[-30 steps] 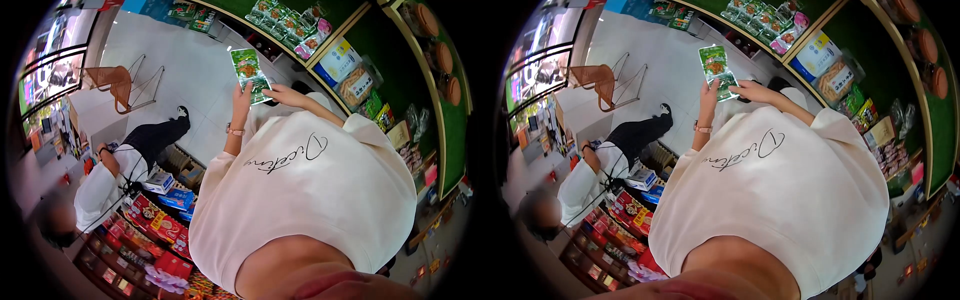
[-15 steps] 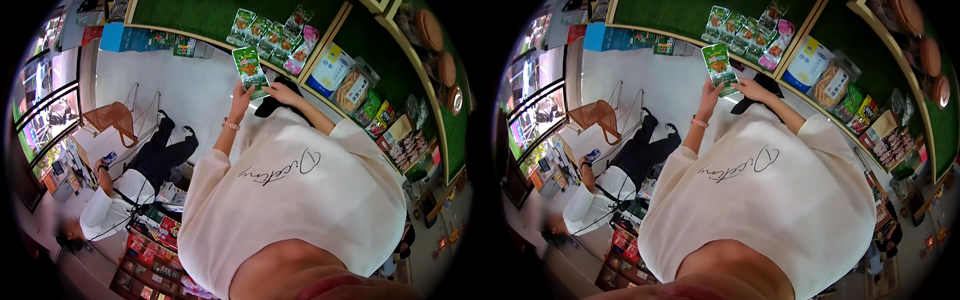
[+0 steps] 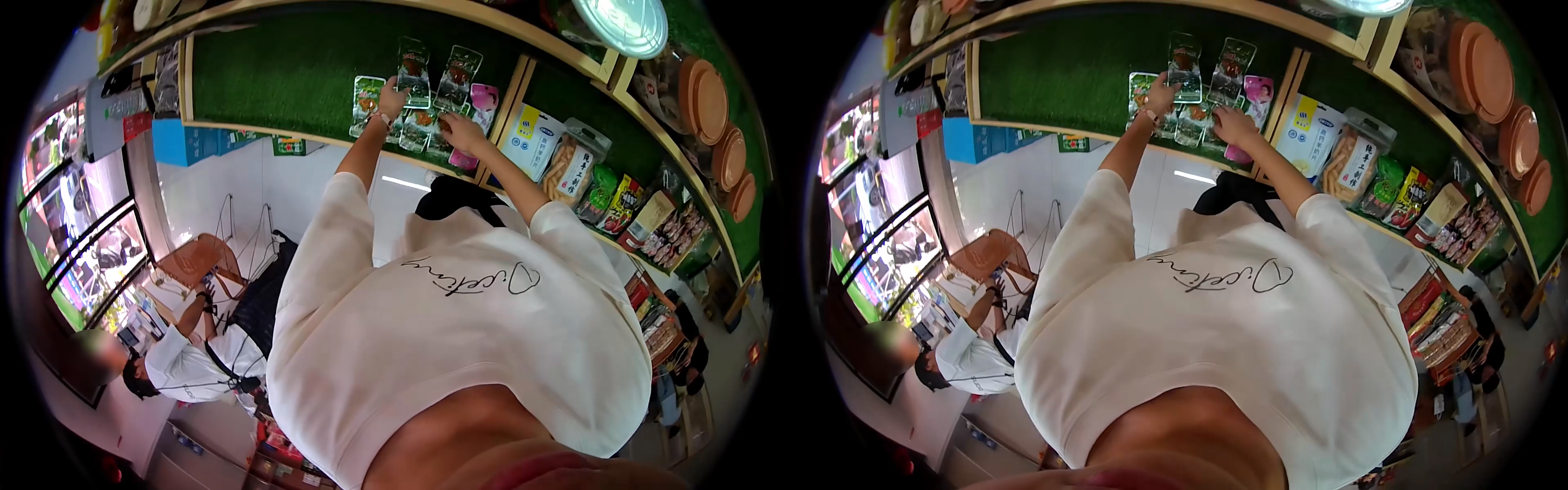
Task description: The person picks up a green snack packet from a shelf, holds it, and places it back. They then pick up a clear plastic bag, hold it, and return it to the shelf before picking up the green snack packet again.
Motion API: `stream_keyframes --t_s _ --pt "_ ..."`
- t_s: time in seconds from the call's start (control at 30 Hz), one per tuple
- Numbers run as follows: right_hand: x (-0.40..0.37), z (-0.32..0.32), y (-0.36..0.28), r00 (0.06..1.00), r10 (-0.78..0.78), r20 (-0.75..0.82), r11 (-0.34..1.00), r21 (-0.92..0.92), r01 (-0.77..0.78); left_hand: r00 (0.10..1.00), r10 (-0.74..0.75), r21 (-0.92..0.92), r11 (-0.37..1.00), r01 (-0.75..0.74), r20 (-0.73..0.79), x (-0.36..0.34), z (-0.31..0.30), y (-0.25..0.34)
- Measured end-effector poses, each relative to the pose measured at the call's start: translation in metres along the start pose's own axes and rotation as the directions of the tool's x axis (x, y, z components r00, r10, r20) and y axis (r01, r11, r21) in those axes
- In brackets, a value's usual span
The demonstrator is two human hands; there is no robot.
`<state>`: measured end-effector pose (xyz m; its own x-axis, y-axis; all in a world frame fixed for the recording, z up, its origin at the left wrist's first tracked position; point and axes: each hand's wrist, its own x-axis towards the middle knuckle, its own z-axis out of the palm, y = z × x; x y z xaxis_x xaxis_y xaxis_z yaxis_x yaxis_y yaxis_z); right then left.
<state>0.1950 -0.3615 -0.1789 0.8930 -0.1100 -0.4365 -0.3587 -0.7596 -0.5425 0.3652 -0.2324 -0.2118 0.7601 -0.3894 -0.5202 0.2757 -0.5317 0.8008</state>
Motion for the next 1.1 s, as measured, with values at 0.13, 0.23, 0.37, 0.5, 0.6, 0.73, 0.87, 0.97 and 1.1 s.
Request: stream_keyframes --t_s 0.13,0.23,0.37,0.5,0.6,0.73,0.87,0.97,1.1 --pt "-0.009 0.005 0.020 0.990 0.102 0.099 0.994 0.028 -0.106 0.978 0.195 0.147 0.968 -0.203 0.069 0.048 0.029 -0.038" --pt "-0.029 0.012 0.028 0.994 0.043 0.102 0.999 0.011 -0.044 0.973 0.161 0.123 0.976 -0.182 0.165 0.051 0.044 -0.047" --pt "-0.048 0.016 0.032 0.995 -0.004 0.098 0.997 0.074 -0.003 0.980 0.191 0.333 0.922 -0.198 0.055 0.066 0.062 -0.061" --pt "-0.057 0.021 0.034 0.999 0.027 -0.027 0.995 0.093 -0.024 0.988 0.130 0.570 0.807 -0.152 0.079 0.046 0.052 -0.018" --pt "-0.070 0.026 0.033 0.994 0.023 -0.103 0.990 0.139 -0.009 0.983 0.186 0.704 0.697 -0.134 0.003 0.014 0.051 0.004" --pt "-0.102 0.026 0.034 0.992 0.123 -0.010 0.962 0.248 -0.117 0.929 0.355 0.653 0.729 -0.202 -0.108 -0.036 0.036 0.019" --pt "-0.151 0.044 0.042 0.943 0.330 -0.050 0.858 0.433 -0.277 0.853 0.503 0.576 0.742 -0.344 -0.139 -0.061 0.014 -0.039" --pt "-0.198 0.084 0.054 0.805 0.552 -0.216 0.764 0.518 -0.385 0.964 0.237 0.467 0.844 -0.265 0.118 -0.103 -0.014 -0.090" --pt "-0.269 0.151 0.061 0.562 0.821 -0.100 0.446 0.725 -0.524 0.889 0.060 0.426 0.862 -0.275 0.453 -0.165 -0.051 -0.135"
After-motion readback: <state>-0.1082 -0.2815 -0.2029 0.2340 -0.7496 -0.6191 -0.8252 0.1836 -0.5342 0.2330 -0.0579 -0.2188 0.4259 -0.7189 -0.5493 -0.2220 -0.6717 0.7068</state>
